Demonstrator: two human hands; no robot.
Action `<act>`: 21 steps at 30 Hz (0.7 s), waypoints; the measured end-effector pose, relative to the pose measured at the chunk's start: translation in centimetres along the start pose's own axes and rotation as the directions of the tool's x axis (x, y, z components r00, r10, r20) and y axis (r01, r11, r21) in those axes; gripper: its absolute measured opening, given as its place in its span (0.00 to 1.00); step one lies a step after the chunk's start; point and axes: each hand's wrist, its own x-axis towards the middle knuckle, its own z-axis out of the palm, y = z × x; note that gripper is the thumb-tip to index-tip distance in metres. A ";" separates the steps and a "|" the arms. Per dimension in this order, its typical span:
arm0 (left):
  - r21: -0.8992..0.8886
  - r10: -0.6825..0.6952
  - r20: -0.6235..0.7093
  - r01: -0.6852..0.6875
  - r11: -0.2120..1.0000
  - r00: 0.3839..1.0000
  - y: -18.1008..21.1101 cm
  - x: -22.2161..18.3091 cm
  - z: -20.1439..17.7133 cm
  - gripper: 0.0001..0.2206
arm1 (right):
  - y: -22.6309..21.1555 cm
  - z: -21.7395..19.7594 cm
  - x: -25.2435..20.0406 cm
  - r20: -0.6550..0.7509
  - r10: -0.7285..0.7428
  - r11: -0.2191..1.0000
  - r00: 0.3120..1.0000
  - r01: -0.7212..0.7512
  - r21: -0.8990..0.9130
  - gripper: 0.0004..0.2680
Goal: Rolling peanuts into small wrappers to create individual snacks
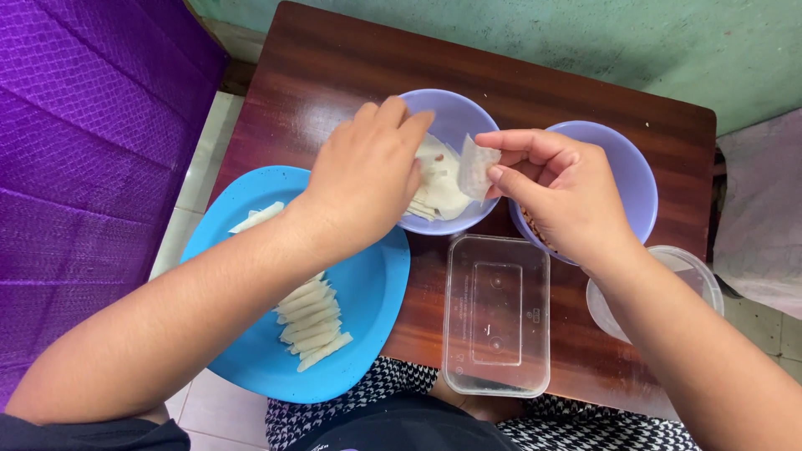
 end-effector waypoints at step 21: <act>-0.652 0.074 0.351 0.187 0.735 0.933 11.0 -8.0 -1.9 0.05 | 3.6 0.0 -15.3 -0.115 -0.092 0.971 0.989 0.064 -0.231 0.12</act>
